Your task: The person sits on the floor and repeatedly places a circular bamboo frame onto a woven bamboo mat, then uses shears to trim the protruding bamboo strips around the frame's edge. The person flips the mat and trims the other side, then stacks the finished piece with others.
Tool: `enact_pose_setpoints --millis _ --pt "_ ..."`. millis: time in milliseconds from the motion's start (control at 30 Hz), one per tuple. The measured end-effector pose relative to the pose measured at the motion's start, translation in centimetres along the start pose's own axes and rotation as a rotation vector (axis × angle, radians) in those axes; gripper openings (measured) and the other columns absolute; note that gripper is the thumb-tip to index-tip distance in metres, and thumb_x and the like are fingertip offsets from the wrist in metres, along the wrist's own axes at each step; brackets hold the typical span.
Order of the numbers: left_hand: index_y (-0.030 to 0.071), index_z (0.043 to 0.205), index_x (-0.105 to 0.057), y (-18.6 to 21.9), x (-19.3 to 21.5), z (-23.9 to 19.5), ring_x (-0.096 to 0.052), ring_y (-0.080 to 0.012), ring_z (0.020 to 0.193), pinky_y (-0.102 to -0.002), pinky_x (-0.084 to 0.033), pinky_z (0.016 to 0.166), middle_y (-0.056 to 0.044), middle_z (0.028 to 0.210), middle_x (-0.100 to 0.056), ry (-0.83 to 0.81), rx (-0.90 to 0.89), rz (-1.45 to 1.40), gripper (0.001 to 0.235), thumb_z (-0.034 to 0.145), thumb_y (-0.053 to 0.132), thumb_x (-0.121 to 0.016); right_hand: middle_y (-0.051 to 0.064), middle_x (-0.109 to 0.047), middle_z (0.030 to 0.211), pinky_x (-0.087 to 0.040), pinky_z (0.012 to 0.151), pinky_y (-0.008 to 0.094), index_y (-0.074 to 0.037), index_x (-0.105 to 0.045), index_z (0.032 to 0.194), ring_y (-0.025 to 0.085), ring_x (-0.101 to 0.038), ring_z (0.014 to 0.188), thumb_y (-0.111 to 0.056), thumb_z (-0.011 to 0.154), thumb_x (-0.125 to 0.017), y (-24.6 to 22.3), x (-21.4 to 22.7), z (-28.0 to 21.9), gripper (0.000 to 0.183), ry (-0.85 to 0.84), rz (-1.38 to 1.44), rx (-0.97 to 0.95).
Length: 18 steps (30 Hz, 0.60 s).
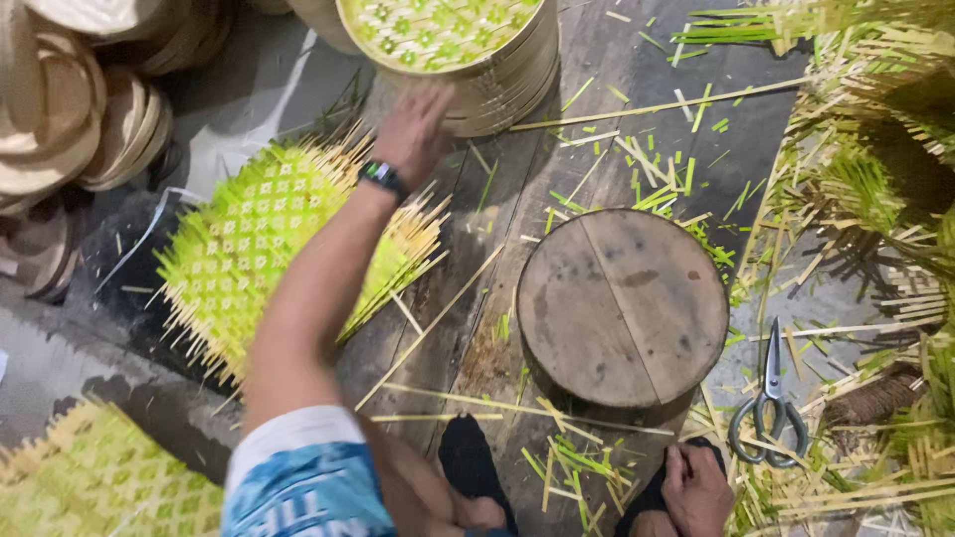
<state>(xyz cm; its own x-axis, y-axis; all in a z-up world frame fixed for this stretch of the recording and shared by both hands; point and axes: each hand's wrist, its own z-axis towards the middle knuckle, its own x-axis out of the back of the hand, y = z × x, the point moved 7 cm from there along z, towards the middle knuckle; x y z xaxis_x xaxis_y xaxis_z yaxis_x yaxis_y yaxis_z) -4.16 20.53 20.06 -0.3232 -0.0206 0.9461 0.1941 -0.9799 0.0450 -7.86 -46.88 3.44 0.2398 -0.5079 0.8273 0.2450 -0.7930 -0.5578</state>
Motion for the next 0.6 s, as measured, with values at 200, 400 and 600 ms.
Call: enact_pose_setpoints --millis 200,400,600 --pt "0.004 0.154 -0.038 -3.1 0.9 -24.3 -0.048 -0.0395 0.138 -0.049 -0.044 0.111 -0.024 0.146 -0.054 -0.623 0.576 -0.062 0.1 0.078 0.051 -0.082 0.012 -0.066 0.089 -0.052 0.073 0.045 -0.011 -0.073 0.102 0.033 -0.065 0.079 -0.03 0.099 -0.067 1.0 -0.6 0.2 0.019 -0.109 -0.062 -0.008" --pt "-0.002 0.155 -0.021 -5.2 -3.0 -38.8 -0.026 -0.0442 0.148 -0.055 -0.037 0.109 -0.027 0.164 -0.024 -0.691 0.924 0.213 0.134 0.059 0.056 -0.095 0.014 -0.066 0.092 -0.052 0.077 0.045 -0.01 -0.075 0.108 0.034 -0.066 0.083 -0.027 0.102 -0.066 0.8 -0.5 0.3 0.02 -0.212 -0.091 0.084" --pt "0.005 0.144 -0.044 -8.1 -6.1 -44.3 -0.045 -0.041 0.14 -0.048 -0.048 0.108 -0.023 0.151 -0.044 -0.625 0.979 0.046 0.095 0.071 0.044 -0.089 0.017 -0.067 0.1 -0.053 0.081 0.044 -0.009 -0.073 0.114 0.035 -0.066 0.09 -0.027 0.104 -0.064 1.5 -0.5 0.2 0.023 -0.193 -0.045 0.171"
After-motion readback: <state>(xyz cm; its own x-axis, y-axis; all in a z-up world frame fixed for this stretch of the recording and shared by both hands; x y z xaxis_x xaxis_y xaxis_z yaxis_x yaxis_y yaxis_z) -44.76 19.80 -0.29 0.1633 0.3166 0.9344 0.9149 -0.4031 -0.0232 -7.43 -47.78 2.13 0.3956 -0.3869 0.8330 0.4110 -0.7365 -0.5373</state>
